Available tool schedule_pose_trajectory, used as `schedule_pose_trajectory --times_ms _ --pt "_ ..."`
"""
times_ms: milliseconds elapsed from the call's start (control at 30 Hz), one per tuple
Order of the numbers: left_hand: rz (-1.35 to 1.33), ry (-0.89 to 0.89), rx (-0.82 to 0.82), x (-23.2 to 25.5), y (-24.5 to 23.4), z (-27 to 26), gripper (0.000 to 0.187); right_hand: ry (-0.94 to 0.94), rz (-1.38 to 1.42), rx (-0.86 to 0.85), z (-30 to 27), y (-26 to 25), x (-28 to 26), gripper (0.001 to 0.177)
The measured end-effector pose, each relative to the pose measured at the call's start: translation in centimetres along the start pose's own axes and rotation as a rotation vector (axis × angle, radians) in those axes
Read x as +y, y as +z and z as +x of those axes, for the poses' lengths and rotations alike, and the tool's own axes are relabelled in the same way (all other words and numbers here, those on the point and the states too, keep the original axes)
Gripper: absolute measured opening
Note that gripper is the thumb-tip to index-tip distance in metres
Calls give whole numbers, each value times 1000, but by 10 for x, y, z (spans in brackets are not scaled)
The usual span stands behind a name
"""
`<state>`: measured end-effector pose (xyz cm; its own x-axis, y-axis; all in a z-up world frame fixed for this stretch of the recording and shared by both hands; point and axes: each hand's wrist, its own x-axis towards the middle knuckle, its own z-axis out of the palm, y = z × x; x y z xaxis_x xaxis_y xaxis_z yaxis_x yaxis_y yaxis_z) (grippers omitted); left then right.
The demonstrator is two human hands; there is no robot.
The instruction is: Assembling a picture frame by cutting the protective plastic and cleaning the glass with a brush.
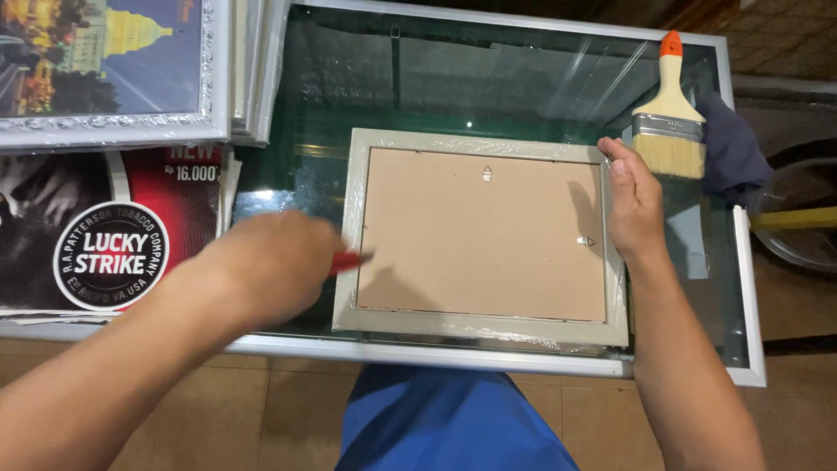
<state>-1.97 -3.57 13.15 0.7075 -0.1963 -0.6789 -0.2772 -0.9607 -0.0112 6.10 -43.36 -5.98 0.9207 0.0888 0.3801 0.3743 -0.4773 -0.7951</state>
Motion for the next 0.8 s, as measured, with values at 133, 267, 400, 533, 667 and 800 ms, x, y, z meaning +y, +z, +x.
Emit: schedule_pose_trajectory --times_ms 133,267,400,533,667,800 --pt "-248 4 226 3 -21 28 40 8 -14 -2 -1 0 -5 36" --pt "-324 -32 396 0 -11 81 33 28 -32 0 -1 0 -9 35" --pt "-399 -120 452 -3 -3 104 26 38 -46 -21 -1 0 -12 37" --pt "-358 -148 462 -2 -1 108 21 33 -43 -18 -1 0 -12 37" --pt "-356 -145 406 -2 -4 98 23 28 -40 -13 -1 1 -11 36" --pt "-338 -142 419 -10 -1 108 23 5 -48 -23 -1 1 -8 36"
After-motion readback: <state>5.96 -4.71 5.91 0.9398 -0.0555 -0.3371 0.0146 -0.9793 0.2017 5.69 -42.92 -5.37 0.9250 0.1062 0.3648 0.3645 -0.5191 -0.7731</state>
